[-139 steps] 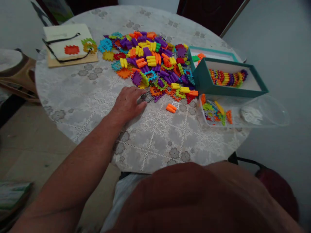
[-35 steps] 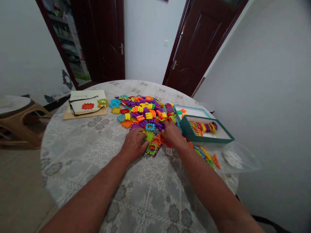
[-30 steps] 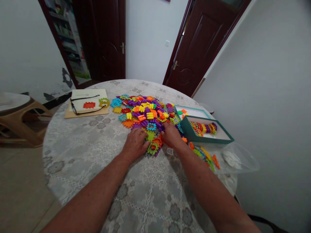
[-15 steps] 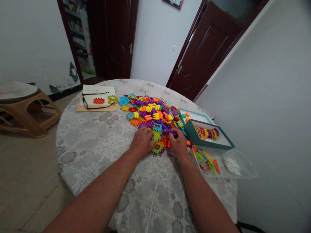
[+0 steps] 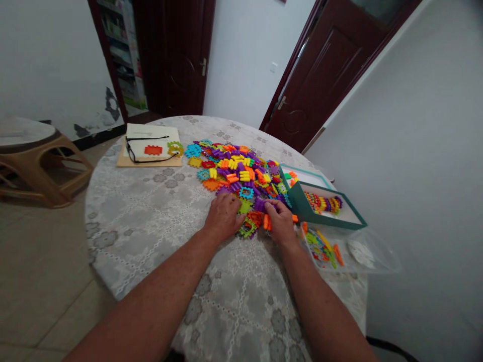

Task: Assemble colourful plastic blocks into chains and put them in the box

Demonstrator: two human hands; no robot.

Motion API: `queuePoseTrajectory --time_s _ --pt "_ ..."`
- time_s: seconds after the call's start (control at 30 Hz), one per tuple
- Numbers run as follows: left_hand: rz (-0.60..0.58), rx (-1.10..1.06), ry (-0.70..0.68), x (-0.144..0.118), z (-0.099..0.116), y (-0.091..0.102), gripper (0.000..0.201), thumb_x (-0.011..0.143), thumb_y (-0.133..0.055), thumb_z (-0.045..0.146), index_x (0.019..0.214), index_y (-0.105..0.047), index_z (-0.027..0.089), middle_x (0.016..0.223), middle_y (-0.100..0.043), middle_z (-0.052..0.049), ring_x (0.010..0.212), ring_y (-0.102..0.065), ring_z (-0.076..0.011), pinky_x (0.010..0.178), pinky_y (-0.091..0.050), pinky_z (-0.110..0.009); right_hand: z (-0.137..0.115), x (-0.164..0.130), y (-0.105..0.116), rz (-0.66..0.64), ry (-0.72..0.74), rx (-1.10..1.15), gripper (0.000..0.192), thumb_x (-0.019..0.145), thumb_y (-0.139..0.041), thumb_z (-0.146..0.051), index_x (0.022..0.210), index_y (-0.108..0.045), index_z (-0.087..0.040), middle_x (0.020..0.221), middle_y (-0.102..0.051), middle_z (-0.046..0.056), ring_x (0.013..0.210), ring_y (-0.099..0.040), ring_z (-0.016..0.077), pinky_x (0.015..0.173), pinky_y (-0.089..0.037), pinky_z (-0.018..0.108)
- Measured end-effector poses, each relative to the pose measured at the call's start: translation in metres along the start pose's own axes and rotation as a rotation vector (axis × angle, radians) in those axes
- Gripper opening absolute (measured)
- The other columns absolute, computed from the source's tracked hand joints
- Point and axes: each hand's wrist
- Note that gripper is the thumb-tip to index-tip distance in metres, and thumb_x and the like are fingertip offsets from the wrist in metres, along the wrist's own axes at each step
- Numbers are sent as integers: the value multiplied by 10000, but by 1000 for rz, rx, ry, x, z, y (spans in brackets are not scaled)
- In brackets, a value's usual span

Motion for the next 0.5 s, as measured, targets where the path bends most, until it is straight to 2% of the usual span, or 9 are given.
queuePoseTrajectory --time_s 0.17,0.27,0.4,0.5 --pt "-31 24 -5 1 0 3 259 934 -710 410 1102 -686 213 1171 -689 -126 1202 -570 -324 1047 -461 -479 -14 -4 -3 0 48 -43 383 848 -696 -529 974 -785 -179 907 -758 37 850 -655 207 822 -505 320" --pt "-48 43 -14 1 -2 4 250 946 -690 409 1097 -688 210 1124 -701 -122 1161 -596 -319 1032 -464 -466 -29 -6 0 -9 73 -66 369 851 -676 -515 950 -778 -176 870 -749 34 809 -645 201 779 -502 309" --pt "-52 35 -37 -1 -5 5 248 957 -661 394 1115 -698 206 1114 -714 -131 1097 -623 -322 976 -479 -470 -53 -6 18 11 120 -132 352 877 -653 -495 957 -784 -179 846 -739 26 773 -627 187 739 -480 290" --pt "-64 26 -37 -1 -4 5 226 957 -649 372 1114 -703 220 1118 -719 -130 1079 -627 -320 952 -483 -473 -73 12 39 -15 121 -233 342 871 -657 -492 920 -790 -182 796 -722 15 728 -602 176 698 -456 282"
Point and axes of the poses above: each hand's wrist, its own x-axis towards the middle knuckle, its own y-axis out of the back of the hand, z = x × y
